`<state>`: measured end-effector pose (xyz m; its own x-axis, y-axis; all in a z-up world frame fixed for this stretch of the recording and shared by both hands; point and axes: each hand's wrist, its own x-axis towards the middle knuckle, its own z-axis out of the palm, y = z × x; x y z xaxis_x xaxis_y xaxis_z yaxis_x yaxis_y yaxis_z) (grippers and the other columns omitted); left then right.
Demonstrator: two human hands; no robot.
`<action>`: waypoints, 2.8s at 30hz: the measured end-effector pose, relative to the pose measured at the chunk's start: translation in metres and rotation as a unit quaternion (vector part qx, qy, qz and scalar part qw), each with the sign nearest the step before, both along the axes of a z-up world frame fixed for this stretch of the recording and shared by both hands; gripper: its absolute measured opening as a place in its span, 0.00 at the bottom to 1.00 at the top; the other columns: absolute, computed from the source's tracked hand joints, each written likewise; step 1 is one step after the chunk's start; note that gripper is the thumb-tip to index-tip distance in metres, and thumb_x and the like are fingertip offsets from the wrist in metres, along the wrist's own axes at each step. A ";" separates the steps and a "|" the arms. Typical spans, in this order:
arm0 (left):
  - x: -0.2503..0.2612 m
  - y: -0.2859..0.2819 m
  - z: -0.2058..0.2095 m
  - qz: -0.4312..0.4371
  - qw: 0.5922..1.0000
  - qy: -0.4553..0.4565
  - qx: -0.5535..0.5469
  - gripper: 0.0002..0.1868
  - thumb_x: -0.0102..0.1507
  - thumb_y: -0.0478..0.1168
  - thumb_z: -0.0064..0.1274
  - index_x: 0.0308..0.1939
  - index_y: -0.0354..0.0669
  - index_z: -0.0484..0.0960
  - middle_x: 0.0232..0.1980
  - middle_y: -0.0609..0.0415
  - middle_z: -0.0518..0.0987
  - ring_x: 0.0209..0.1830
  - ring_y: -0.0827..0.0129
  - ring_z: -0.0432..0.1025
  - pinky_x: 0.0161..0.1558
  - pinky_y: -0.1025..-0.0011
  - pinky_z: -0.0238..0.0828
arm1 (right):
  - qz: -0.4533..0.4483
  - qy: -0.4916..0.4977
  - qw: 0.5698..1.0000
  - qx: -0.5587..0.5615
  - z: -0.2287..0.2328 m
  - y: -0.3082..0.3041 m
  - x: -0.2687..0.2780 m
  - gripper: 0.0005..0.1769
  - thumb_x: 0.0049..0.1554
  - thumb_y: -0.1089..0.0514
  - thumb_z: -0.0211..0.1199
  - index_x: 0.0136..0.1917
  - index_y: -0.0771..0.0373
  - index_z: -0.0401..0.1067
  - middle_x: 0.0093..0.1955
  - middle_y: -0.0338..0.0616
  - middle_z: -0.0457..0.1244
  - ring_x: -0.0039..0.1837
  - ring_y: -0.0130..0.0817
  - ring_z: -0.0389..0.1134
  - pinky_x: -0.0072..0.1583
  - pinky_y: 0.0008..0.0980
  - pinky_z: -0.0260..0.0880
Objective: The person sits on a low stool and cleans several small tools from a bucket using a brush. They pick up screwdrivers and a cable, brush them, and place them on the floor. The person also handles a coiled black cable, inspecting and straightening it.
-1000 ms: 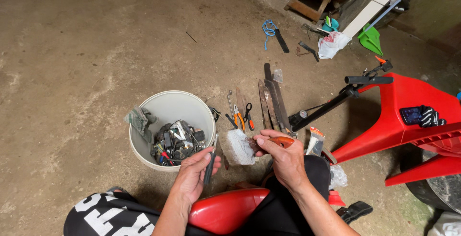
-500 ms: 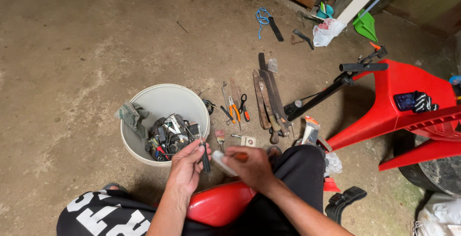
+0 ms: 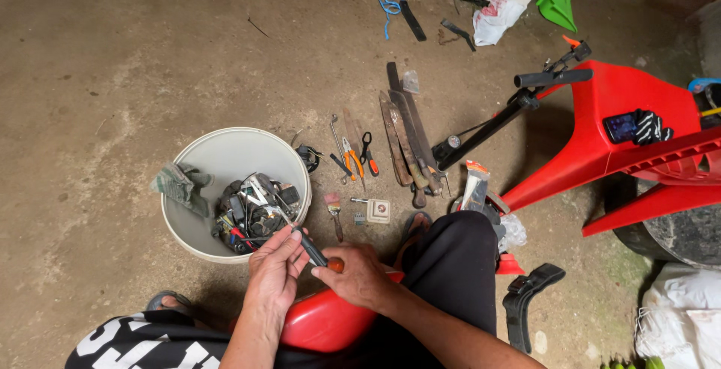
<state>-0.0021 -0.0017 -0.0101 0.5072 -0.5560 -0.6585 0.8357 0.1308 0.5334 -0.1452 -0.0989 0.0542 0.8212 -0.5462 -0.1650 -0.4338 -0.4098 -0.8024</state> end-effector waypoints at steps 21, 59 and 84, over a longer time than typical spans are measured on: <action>0.000 -0.002 -0.012 -0.036 0.994 0.000 0.099 0.13 0.63 0.32 0.54 0.51 0.35 0.84 0.45 0.45 0.86 0.38 0.64 0.81 0.38 0.71 0.79 | -0.128 -0.007 0.983 0.131 -0.033 -0.032 -0.004 0.09 0.51 0.58 0.67 0.46 0.60 0.81 0.30 0.40 0.66 0.35 0.23 0.65 0.40 0.28 0.68; 0.124 0.061 -0.082 -0.582 0.297 -0.550 0.521 0.13 0.63 0.44 0.53 0.52 0.55 0.79 0.50 0.54 0.85 0.54 0.62 0.80 0.68 0.62 0.67 | -0.385 -0.062 0.854 0.345 -0.118 -0.075 -0.028 0.12 0.46 0.66 0.71 0.45 0.75 0.79 0.36 0.45 0.71 0.37 0.29 0.71 0.42 0.29 0.69; 0.119 -0.065 -0.075 -0.548 0.567 -0.366 0.494 0.21 0.64 0.55 0.54 0.42 0.42 0.89 0.48 0.38 0.84 0.51 0.45 0.79 0.58 0.55 0.75 | -0.476 0.012 0.784 0.398 -0.265 -0.112 0.076 0.09 0.47 0.70 0.71 0.34 0.66 0.70 0.32 0.50 0.68 0.32 0.36 0.65 0.35 0.36 0.60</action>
<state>0.1174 -0.0666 -0.0855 0.5523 -0.3441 -0.7593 -0.3668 -0.9182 0.1493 -0.0690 -0.2110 -0.2109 0.0950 -0.6250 -0.7748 -0.2583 0.7362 -0.6256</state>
